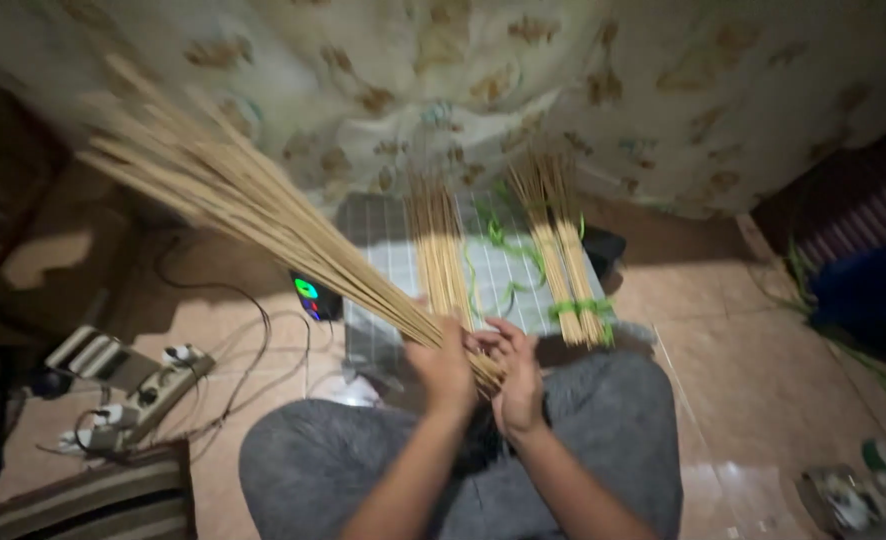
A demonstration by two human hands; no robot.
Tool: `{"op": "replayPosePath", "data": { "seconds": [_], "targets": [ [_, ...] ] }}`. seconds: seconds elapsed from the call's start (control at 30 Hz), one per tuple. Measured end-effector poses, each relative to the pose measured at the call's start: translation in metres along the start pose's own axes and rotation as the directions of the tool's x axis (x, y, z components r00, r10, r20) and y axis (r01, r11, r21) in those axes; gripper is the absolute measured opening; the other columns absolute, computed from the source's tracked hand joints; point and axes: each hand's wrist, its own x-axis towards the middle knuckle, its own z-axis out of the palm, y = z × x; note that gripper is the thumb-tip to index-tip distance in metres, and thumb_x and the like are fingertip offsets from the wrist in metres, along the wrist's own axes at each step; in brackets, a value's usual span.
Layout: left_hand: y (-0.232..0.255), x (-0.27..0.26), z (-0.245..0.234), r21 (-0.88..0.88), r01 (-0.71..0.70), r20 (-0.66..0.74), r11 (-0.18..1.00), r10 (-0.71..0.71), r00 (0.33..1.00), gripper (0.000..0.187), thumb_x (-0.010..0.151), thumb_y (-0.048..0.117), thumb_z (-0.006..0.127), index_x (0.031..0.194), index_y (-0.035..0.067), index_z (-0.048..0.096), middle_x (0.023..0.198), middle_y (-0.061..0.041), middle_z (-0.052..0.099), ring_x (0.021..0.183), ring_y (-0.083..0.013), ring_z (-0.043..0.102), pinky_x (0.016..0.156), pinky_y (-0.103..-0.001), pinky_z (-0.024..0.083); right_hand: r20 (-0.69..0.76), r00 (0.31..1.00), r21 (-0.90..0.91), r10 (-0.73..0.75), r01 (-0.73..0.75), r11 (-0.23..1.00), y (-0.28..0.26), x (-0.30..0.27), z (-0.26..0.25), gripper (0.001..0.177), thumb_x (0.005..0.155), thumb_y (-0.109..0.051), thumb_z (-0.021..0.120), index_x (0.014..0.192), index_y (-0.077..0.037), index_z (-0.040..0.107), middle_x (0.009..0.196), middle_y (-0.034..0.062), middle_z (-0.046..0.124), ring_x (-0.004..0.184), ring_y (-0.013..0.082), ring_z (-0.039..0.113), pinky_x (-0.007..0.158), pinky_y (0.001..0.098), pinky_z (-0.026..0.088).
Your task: Bundling thin wooden sticks together using green plastic ties.
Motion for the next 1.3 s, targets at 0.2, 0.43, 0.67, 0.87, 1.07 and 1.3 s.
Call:
{"op": "replayPosePath", "data": {
  "seconds": [0.2, 0.43, 0.67, 0.87, 1.07, 1.3],
  "targets": [
    [0.015, -0.013, 0.014, -0.015, -0.004, 0.019, 1.0, 0.004, 1.0, 0.033, 0.091, 0.004, 0.067, 0.122, 0.008, 0.057, 0.087, -0.009, 0.06, 0.059, -0.0142, 0.053, 0.052, -0.029, 0.048, -0.153, 0.986, -0.066, -0.063, 0.054, 0.996, -0.006, 0.007, 0.003, 0.066, 0.11, -0.049, 0.026, 0.123, 0.005, 0.06, 0.111, 0.0196, 0.064, 0.103, 0.0274, 0.06, 0.097, 0.04, 0.048],
    [0.028, -0.016, 0.027, -0.134, -0.037, 0.144, 0.99, 0.056, 0.988, 0.014, 0.092, 0.003, 0.071, 0.096, 0.0, 0.058, 0.069, -0.009, 0.062, 0.052, -0.0149, 0.056, 0.047, -0.027, 0.046, -0.082, 0.996, -0.127, 0.026, -0.036, 0.991, -0.045, 0.006, 0.043, 0.065, 0.106, -0.049, 0.022, 0.137, 0.0, 0.052, 0.119, 0.021, 0.062, 0.104, 0.0281, 0.059, 0.095, 0.0423, 0.046],
    [0.039, 0.0, 0.035, 0.102, -0.148, 0.035, 0.984, 0.145, 0.989, 0.022, 0.085, 0.011, 0.084, 0.083, 0.01, 0.063, 0.064, -0.005, 0.064, 0.051, -0.0111, 0.058, 0.048, -0.029, 0.049, 0.333, 0.935, -0.525, 0.124, 0.074, 0.848, -0.069, 0.011, 0.034, 0.111, 0.064, 0.005, 0.058, 0.166, -0.013, 0.016, 0.139, 0.0131, 0.057, 0.118, 0.023, 0.058, 0.096, 0.0325, 0.052],
    [0.049, -0.016, 0.032, 0.262, -0.006, 0.162, 0.965, -0.038, 0.986, 0.02, 0.089, 0.027, 0.082, 0.095, 0.009, 0.075, 0.084, -0.01, 0.079, 0.073, -0.0129, 0.064, 0.069, -0.04, 0.058, 0.279, 0.893, -0.815, 0.352, 0.026, 0.58, -0.078, 0.024, 0.018, 0.11, 0.07, 0.002, 0.081, 0.161, -0.004, 0.019, 0.147, 0.0224, 0.05, 0.129, 0.0341, 0.052, 0.094, 0.0484, 0.059],
    [0.018, -0.017, 0.022, 0.299, -0.125, 0.296, 0.946, 0.033, 0.955, 0.04, 0.092, 0.023, 0.077, 0.124, 0.001, 0.066, 0.101, -0.01, 0.07, 0.094, -0.0185, 0.062, 0.089, -0.043, 0.054, 0.212, 0.896, -0.823, 0.391, -0.052, 0.566, -0.071, 0.017, 0.018, 0.084, 0.075, -0.003, 0.08, 0.145, 0.004, 0.034, 0.137, 0.0261, 0.049, 0.126, 0.0381, 0.049, 0.094, 0.0524, 0.058],
    [0.022, -0.016, 0.017, 0.561, -0.373, 0.44, 0.739, 0.115, 0.891, 0.068, 0.076, 0.043, 0.086, 0.127, 0.005, 0.06, 0.118, -0.017, 0.057, 0.116, -0.0442, 0.054, 0.106, -0.061, 0.033, 0.116, 0.95, -0.798, 0.291, -0.085, 0.597, -0.045, 0.02, 0.012, 0.048, 0.076, -0.003, 0.074, 0.122, -0.003, 0.059, 0.104, 0.0177, 0.064, 0.099, 0.0319, 0.063, 0.081, 0.0462, 0.058]
  ]
}}
